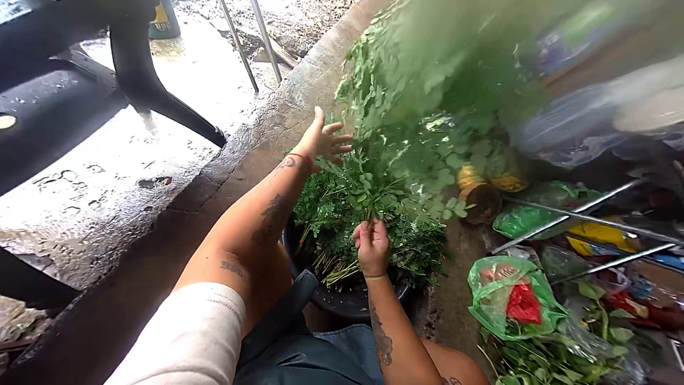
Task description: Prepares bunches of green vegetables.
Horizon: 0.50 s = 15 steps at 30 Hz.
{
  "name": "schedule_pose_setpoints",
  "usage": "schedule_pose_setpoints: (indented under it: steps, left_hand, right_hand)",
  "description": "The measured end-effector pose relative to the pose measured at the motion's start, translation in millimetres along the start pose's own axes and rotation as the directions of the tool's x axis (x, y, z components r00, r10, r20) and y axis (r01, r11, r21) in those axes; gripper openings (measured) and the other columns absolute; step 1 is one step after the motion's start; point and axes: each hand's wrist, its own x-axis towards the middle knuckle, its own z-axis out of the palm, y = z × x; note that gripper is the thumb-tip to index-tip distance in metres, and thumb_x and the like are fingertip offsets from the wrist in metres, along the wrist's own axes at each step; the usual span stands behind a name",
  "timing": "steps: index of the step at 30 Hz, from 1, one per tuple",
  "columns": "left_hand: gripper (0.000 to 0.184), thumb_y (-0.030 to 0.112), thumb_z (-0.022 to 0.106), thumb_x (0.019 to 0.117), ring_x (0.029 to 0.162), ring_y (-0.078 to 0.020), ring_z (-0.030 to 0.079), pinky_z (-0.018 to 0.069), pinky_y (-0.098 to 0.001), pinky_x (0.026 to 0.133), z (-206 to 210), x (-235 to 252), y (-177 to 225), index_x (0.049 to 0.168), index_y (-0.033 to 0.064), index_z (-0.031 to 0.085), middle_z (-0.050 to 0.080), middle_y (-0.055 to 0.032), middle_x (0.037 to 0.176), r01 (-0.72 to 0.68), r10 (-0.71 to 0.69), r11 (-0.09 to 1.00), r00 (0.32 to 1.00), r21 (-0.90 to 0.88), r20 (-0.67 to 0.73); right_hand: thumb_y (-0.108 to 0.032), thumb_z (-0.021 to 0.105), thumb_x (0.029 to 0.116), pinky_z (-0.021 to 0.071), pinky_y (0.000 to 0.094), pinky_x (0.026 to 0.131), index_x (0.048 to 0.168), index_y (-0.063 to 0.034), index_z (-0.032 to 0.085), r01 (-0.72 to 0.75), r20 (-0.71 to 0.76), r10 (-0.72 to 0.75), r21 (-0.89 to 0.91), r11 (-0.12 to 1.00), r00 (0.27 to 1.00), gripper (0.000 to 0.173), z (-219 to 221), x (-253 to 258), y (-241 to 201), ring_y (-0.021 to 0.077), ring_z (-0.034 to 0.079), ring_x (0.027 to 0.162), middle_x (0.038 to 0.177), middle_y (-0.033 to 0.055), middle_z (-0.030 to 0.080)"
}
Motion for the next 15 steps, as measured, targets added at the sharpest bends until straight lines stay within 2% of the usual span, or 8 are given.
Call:
schedule_pose_setpoints:
  steps: [1, 3, 6, 8, 10, 11, 13, 15]
  left_hand:
    - [0.096, 0.07, -0.013, 0.0968, 0.119, -0.0257, 0.062, 0.0521, -0.0447, 0.093, 3.4, -0.6, 2.5, 0.158, 0.0116, 0.032, 0.056, -0.0168, 0.144, -0.028, 0.028, 1.0, 0.999, 0.007, 0.019]
    - [0.099, 0.064, -0.014, 0.0998, 0.102, -0.0222, 0.063, 0.0531, -0.0412, 0.084, 9.2, 1.7, 4.2, 0.143, 0.0012, 0.049, 0.063, -0.018, 0.124, -0.106, 0.111, 0.988, 0.993, 0.114, -0.036]
    - [0.095, 0.065, -0.01, 0.1013, 0.103, -0.0173, 0.064, 0.0541, -0.0391, 0.089, 5.5, 10.6, -4.7, 0.132, 0.0037, 0.057, 0.066, -0.0124, 0.116, -0.129, 0.131, 0.988, 0.991, 0.083, -0.015]
    - [0.093, 0.069, -0.006, 0.0999, 0.096, -0.015, 0.064, 0.0547, -0.0353, 0.082, 8.3, 10.7, -5.2, 0.125, 0.007, 0.057, 0.066, -0.0095, 0.109, -0.093, 0.094, 0.995, 0.994, 0.027, -0.059]
    - [0.1, 0.074, -0.007, 0.0974, 0.112, -0.0246, 0.063, 0.0533, -0.0415, 0.091, 10.3, 6.2, -1.6, 0.148, 0.0055, 0.046, 0.061, -0.0182, 0.132, -0.041, 0.04, 0.998, 0.999, -0.041, -0.027]
    - [0.1, 0.074, -0.01, 0.0959, 0.116, -0.0257, 0.061, 0.052, -0.0419, 0.092, 11.3, 5.0, -0.2, 0.154, 0.0093, 0.039, 0.058, -0.018, 0.138, -0.023, 0.022, 0.999, 1.0, -0.041, -0.01]
    - [0.098, 0.074, -0.012, 0.0953, 0.118, -0.0277, 0.06, 0.0494, -0.0461, 0.09, 11.7, 4.0, 2.0, 0.158, 0.0167, 0.038, 0.058, -0.0168, 0.141, 0.003, -0.003, 1.0, 1.0, -0.012, -0.014]
    - [0.099, 0.077, -0.01, 0.0935, 0.131, -0.0308, 0.053, 0.0436, -0.0578, 0.101, 6.7, 9.9, 0.2, 0.158, 0.0213, 0.04, 0.054, -0.0149, 0.147, 0.029, -0.028, 1.0, 0.999, 0.01, -0.027]
  right_hand:
    - [-0.008, 0.049, 0.1041, 0.052, 0.0179, 0.057, 0.127, 0.0158, 0.051, -0.045, 0.066, 0.046, -0.023, 0.999, 0.997, 0.034, -1.1, -2.9, 2.0, 0.0008, 0.058, 0.062, 0.079, -0.0021, 0.064]
    - [-0.006, 0.051, 0.1027, 0.0538, 0.0201, 0.055, 0.121, 0.0127, 0.057, -0.13, 0.154, 0.132, -0.021, 0.991, 0.979, 0.027, -0.7, -7.7, 5.0, 0.0032, 0.06, 0.059, 0.079, 0.0002, 0.066]
    - [-0.004, 0.049, 0.1037, 0.0546, 0.0215, 0.052, 0.119, 0.0087, 0.059, -0.26, 0.173, 0.245, 0.067, 0.963, 0.954, 0.022, 0.5, -12.2, 6.4, 0.0055, 0.061, 0.057, 0.084, 0.0039, 0.071]
    - [-0.013, 0.036, 0.1102, 0.0524, 0.0215, 0.053, 0.122, 0.0046, 0.058, -0.389, 0.182, 0.361, 0.154, 0.908, 0.915, 0.031, 0.0, -11.5, 2.6, 0.006, 0.059, 0.057, 0.085, 0.0042, 0.072]
    - [-0.024, 0.017, 0.1122, 0.052, 0.0228, 0.056, 0.134, 0.002, 0.053, -0.521, 0.237, 0.471, 0.25, 0.816, 0.85, 0.05, -2.4, -7.9, -2.7, 0.0084, 0.06, 0.059, 0.084, 0.0059, 0.072]
    - [-0.027, 0.01, 0.1115, 0.052, 0.0236, 0.056, 0.138, 0.0008, 0.051, -0.564, 0.266, 0.501, 0.289, 0.773, 0.823, 0.056, -3.6, -6.0, -4.6, 0.0098, 0.06, 0.059, 0.083, 0.0069, 0.071]
    - [-0.028, 0.004, 0.1096, 0.0515, 0.025, 0.054, 0.141, 0.0004, 0.05, -0.611, 0.314, 0.526, 0.346, 0.712, 0.79, 0.062, -4.8, -3.5, -6.4, 0.0115, 0.059, 0.056, 0.08, 0.0084, 0.07]
    - [-0.031, 0.002, 0.1087, 0.0499, 0.0254, 0.052, 0.141, -0.0005, 0.05, -0.638, 0.357, 0.531, 0.363, 0.679, 0.768, 0.065, -5.4, -3.0, -5.3, 0.0117, 0.057, 0.054, 0.079, 0.0087, 0.069]
